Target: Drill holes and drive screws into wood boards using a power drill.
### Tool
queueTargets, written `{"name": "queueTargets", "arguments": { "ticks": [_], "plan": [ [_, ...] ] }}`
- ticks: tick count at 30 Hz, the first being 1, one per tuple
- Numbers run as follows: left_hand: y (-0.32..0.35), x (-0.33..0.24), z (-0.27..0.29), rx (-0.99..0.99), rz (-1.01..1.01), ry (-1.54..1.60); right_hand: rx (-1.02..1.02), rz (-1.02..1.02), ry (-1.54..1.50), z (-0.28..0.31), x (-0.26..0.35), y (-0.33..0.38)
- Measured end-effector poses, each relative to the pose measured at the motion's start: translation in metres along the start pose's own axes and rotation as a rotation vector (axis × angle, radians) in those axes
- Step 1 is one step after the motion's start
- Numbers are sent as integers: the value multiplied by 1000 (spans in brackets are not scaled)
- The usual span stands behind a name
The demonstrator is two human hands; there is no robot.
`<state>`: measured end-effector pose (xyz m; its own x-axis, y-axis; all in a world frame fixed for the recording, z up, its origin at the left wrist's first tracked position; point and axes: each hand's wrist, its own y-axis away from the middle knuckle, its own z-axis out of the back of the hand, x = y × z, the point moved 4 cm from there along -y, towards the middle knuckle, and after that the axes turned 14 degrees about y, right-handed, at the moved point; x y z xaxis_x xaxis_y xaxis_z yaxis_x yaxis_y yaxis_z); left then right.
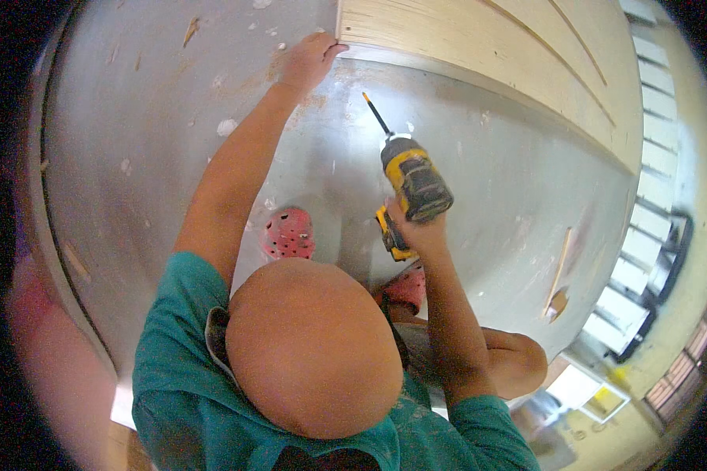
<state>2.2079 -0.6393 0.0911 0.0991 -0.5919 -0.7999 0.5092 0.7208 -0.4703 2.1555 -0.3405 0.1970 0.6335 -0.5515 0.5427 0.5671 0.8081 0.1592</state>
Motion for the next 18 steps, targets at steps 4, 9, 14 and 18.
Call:
{"name": "queueTargets", "arguments": {
  "ticks": [4,9,14,18],
  "plan": [
    [-13,-13,-4,181,26,-47,71,-459,-553,-2,1,-17],
    [-14,-11,-4,232,-46,-91,65,-687,-1231,-36,14,-16],
    [-25,-28,-12,282,-4,-175,95,-743,-1689,-48,21,-9],
    [0,-37,-6,391,568,105,98,-673,-1885,-57,24,-13]
  ]
}}
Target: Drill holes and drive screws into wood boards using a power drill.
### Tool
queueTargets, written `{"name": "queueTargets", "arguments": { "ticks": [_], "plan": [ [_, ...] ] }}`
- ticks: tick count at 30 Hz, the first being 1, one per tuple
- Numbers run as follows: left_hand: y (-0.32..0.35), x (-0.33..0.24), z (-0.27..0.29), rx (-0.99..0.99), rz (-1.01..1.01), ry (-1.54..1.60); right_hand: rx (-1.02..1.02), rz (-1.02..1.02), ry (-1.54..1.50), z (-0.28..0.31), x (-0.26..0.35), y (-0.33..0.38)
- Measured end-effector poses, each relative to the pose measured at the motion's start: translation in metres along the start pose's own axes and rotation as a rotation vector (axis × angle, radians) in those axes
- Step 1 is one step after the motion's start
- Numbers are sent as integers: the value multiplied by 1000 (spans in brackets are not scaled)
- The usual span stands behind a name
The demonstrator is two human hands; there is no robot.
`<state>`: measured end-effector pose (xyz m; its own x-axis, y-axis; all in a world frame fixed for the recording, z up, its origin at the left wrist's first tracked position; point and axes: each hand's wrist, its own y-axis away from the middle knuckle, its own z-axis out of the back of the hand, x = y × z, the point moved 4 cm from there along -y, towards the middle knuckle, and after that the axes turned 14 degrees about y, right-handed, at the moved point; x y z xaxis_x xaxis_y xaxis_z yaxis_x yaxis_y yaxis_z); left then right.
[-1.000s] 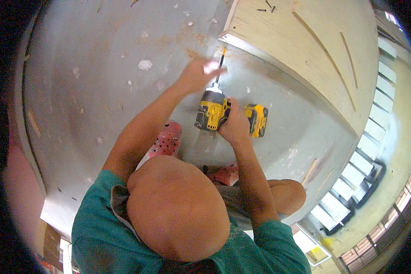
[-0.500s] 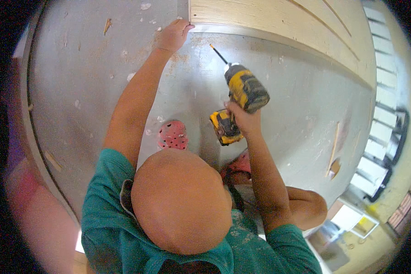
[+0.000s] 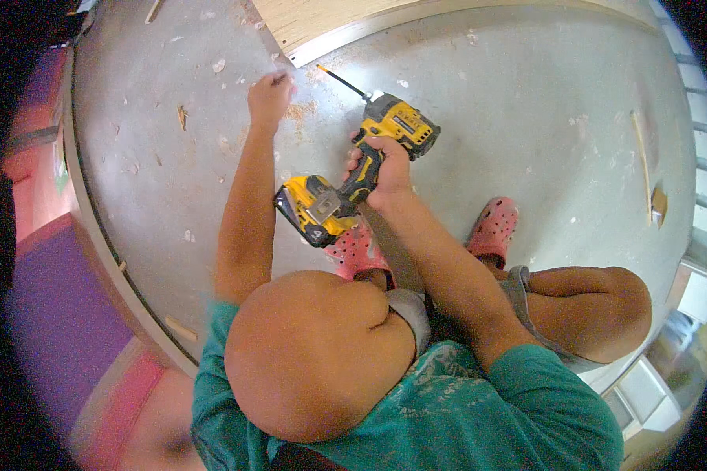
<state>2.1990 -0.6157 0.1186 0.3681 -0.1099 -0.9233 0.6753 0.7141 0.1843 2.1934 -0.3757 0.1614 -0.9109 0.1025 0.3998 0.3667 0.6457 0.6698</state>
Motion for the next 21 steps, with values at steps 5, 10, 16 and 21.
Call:
{"name": "queueTargets", "arguments": {
  "ticks": [5,10,16,21],
  "plan": [
    [126,-25,38,225,513,510,47,50,-80,3,-2,-4],
    [199,-31,36,-30,463,730,48,87,-68,4,-6,-11],
    [211,-25,12,-164,481,916,97,88,-123,1,-5,-12],
    [213,-28,13,-188,464,931,111,102,-96,3,-7,-13]
  ]
}}
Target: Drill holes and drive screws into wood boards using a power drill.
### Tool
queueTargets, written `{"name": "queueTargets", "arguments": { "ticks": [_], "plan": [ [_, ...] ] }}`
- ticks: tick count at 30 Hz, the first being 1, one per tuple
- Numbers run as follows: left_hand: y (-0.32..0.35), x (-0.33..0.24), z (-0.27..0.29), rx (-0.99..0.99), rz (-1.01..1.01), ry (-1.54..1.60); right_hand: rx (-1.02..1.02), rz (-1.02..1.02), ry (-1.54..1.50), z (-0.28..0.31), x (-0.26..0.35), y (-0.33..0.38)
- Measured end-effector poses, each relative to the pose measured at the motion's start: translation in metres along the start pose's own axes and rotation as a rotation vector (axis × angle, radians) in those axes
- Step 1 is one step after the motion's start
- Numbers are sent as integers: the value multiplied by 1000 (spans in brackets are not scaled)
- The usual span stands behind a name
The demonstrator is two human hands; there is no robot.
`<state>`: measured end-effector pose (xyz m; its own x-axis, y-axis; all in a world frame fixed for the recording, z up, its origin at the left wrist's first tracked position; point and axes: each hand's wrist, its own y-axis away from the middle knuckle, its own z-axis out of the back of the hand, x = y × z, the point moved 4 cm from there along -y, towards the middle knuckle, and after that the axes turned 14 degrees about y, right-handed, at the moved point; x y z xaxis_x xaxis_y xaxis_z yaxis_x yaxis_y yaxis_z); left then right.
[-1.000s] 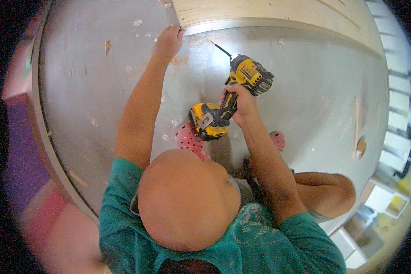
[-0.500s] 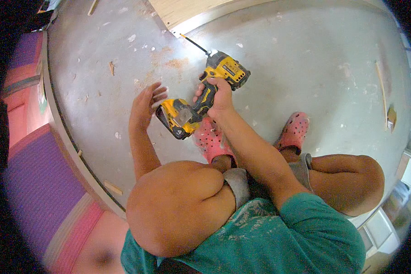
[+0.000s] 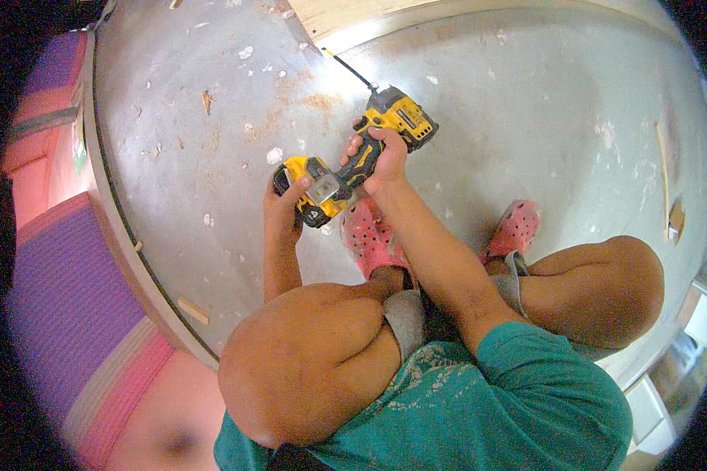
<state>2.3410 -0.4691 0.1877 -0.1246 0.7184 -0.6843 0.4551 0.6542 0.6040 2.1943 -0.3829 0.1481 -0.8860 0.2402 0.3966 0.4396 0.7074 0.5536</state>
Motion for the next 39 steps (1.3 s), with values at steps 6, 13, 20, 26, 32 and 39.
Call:
{"name": "queueTargets", "arguments": {
  "ticks": [6,13,20,26,32,39],
  "plan": [
    [-3,3,5,15,-28,3,-7,-24,1,-2,1,1],
    [-2,-11,-4,-15,-85,-112,-47,-109,-93,-2,-3,0],
    [-6,-35,-10,-49,-94,-141,-88,-117,-148,-22,-4,4],
    [-6,-45,-17,-56,-110,-275,-49,-94,-276,-18,-7,0],
    [-9,-48,-20,-41,-77,-269,-31,-91,-274,-18,-10,-3],
    [-11,-50,-24,-23,-47,-304,-4,-76,-313,-18,-7,-6]
  ]
}}
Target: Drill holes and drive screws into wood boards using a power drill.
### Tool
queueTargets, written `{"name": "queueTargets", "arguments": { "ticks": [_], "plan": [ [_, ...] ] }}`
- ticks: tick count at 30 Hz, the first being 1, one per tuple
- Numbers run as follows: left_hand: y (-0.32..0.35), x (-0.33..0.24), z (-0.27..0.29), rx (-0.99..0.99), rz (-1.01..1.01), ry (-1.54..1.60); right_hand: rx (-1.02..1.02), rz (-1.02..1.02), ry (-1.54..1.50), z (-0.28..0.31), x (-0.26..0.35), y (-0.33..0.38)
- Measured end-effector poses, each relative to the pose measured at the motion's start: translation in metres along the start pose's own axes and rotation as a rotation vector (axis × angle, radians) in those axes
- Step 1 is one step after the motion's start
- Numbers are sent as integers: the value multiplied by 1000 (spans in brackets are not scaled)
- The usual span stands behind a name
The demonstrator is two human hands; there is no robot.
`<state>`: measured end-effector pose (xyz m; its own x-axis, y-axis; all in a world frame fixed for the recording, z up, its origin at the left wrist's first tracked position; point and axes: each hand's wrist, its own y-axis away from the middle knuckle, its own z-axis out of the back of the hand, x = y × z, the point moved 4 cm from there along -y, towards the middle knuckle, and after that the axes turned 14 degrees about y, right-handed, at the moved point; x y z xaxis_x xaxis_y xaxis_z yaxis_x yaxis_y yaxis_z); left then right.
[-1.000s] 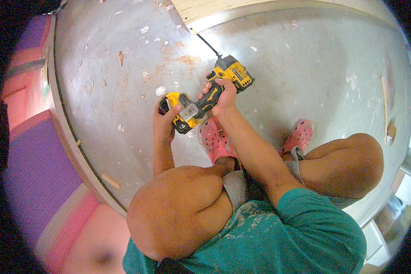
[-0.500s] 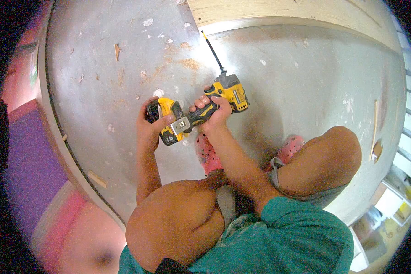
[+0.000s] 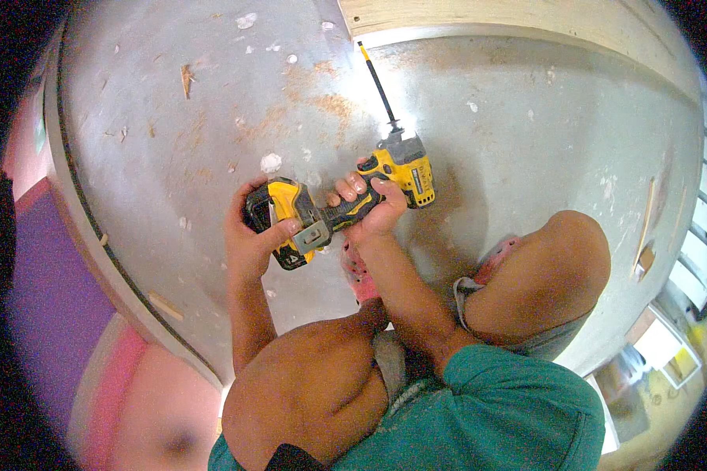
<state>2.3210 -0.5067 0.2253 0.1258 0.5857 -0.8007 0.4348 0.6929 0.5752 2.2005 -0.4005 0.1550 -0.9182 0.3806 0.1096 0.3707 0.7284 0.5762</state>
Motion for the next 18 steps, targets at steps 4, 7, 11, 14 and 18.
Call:
{"name": "queueTargets", "arguments": {
  "ticks": [4,7,11,14,18],
  "plan": [
    [2,-7,-1,-2,-22,41,-18,-13,11,-5,-2,3],
    [2,-8,-5,4,-18,-13,-19,-9,1,-2,1,2],
    [3,-12,-3,-1,-40,-38,-53,-26,-27,-5,-4,3],
    [2,-17,-2,0,-40,-91,-136,-34,-20,-7,-8,3],
    [4,-22,-10,-15,7,-148,-412,-102,64,3,-6,5]
  ]
}}
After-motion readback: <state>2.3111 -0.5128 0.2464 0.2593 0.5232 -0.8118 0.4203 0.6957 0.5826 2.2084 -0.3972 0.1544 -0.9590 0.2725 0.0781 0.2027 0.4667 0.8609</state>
